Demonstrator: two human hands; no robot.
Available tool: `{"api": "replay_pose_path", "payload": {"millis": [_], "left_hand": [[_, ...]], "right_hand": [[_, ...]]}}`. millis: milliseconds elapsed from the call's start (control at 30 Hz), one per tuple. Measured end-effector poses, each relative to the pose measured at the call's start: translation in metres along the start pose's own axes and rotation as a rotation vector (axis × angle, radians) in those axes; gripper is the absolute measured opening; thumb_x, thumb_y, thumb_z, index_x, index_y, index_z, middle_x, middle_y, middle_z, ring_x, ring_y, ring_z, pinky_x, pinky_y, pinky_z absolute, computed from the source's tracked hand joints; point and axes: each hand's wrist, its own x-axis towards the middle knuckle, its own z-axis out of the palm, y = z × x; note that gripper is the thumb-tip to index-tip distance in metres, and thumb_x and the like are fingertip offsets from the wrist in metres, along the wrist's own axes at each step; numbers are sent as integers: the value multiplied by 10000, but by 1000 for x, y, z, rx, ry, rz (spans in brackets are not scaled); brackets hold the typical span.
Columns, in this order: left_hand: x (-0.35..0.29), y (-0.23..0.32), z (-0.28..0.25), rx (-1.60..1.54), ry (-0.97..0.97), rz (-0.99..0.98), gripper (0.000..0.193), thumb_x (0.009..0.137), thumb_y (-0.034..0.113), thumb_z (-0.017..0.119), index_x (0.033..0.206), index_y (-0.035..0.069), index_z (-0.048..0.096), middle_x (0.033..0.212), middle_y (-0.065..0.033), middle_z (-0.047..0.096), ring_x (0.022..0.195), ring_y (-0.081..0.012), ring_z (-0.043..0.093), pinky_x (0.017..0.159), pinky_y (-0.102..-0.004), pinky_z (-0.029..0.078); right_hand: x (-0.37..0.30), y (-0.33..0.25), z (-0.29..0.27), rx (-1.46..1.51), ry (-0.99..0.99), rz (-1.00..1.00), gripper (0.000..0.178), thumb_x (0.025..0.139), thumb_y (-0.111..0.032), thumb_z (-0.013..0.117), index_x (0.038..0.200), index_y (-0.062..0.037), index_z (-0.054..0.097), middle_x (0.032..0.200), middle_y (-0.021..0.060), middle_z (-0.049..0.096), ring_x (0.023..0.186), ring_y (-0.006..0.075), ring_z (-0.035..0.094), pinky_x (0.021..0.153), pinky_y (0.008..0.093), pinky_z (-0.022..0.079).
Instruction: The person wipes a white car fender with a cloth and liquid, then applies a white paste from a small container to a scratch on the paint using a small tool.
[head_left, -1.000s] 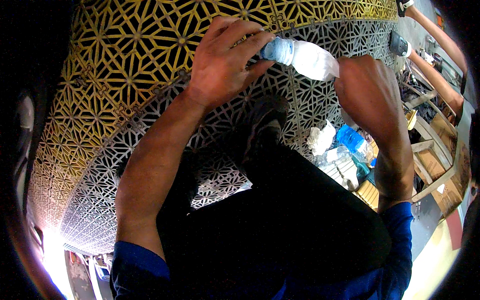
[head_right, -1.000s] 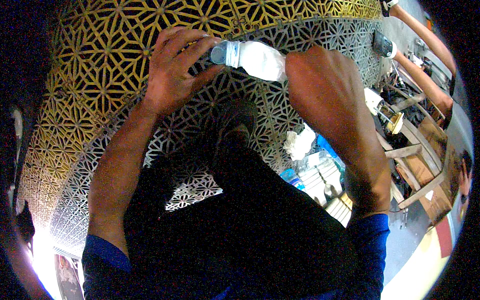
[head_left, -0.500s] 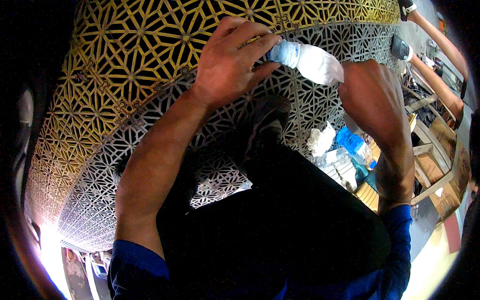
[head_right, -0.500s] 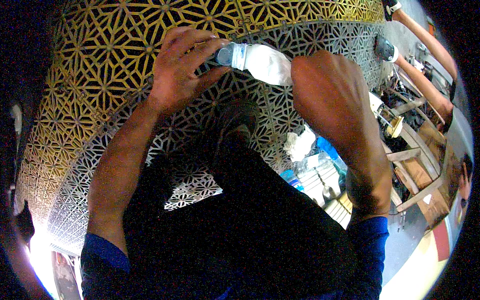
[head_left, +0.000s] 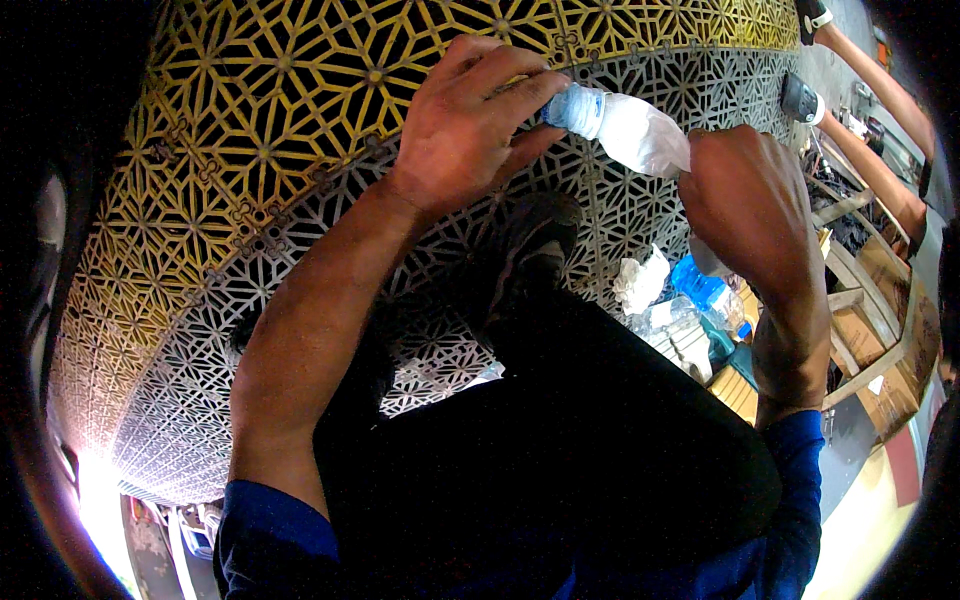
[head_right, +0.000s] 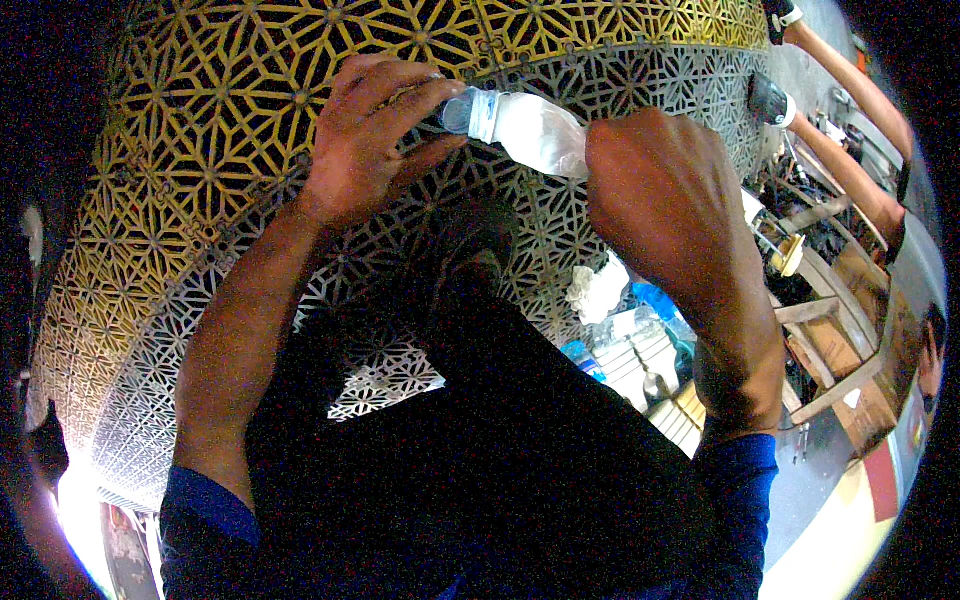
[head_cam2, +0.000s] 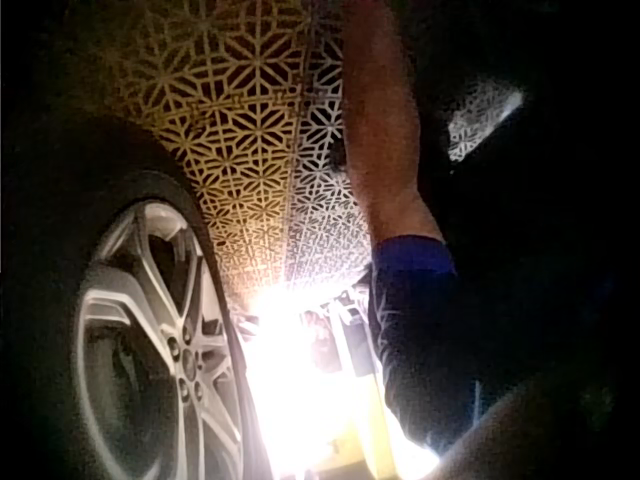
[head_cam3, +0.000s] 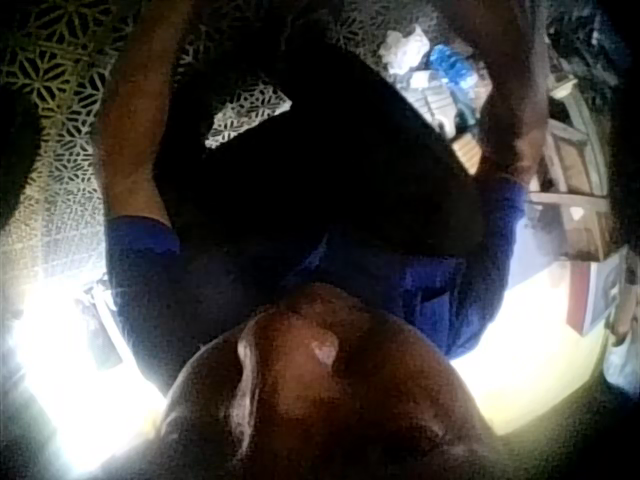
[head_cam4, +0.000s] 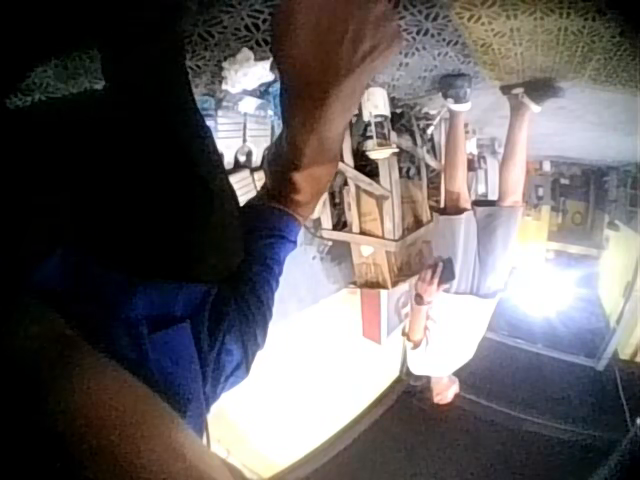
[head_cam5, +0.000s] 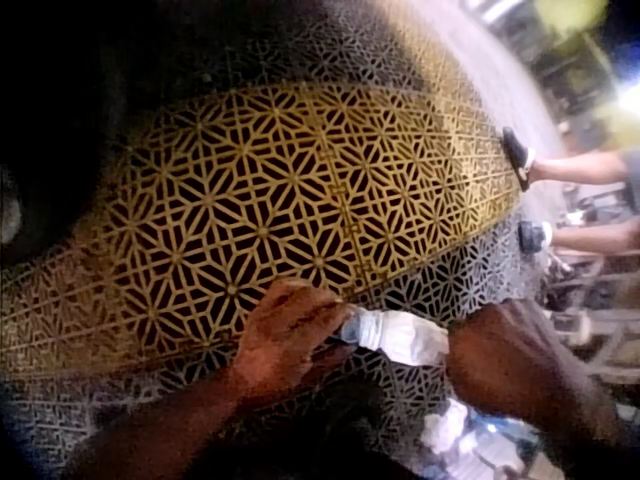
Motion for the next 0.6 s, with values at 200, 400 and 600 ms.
{"api": "replay_pose_path", "payload": {"millis": [200, 400, 600], "left_hand": [[-16, -2, 5, 73, 9, -49, 548, 715, 242, 894, 1219, 147, 704, 1177, -48, 668, 1127, -312, 590, 1003, -442, 488], [-14, 1, 7, 33, -11, -51, 545, 717, 231, 887, 1224, 151, 701, 1185, -49, 666, 1138, -304, 592, 1015, -445, 481], [-9, 2, 8, 17, 17, -13, 476, 712, 156, 856, 1163, 90, 720, 1162, -57, 665, 1104, -285, 595, 954, -396, 521]], "right_hand": [[18, 7, 21, -12, 31, -104, 135, 790, -83, 608, 719, -3, 690, 698, 263, 669, 674, 419, 709, 625, 506, 578], [12, 8, 17, -54, 13, -93, 140, 795, -86, 605, 719, -10, 695, 700, 254, 675, 671, 408, 713, 628, 506, 579], [10, 5, 14, -42, -64, -26, 151, 804, -133, 617, 770, -3, 687, 736, 245, 666, 715, 423, 679, 693, 530, 545]]}}
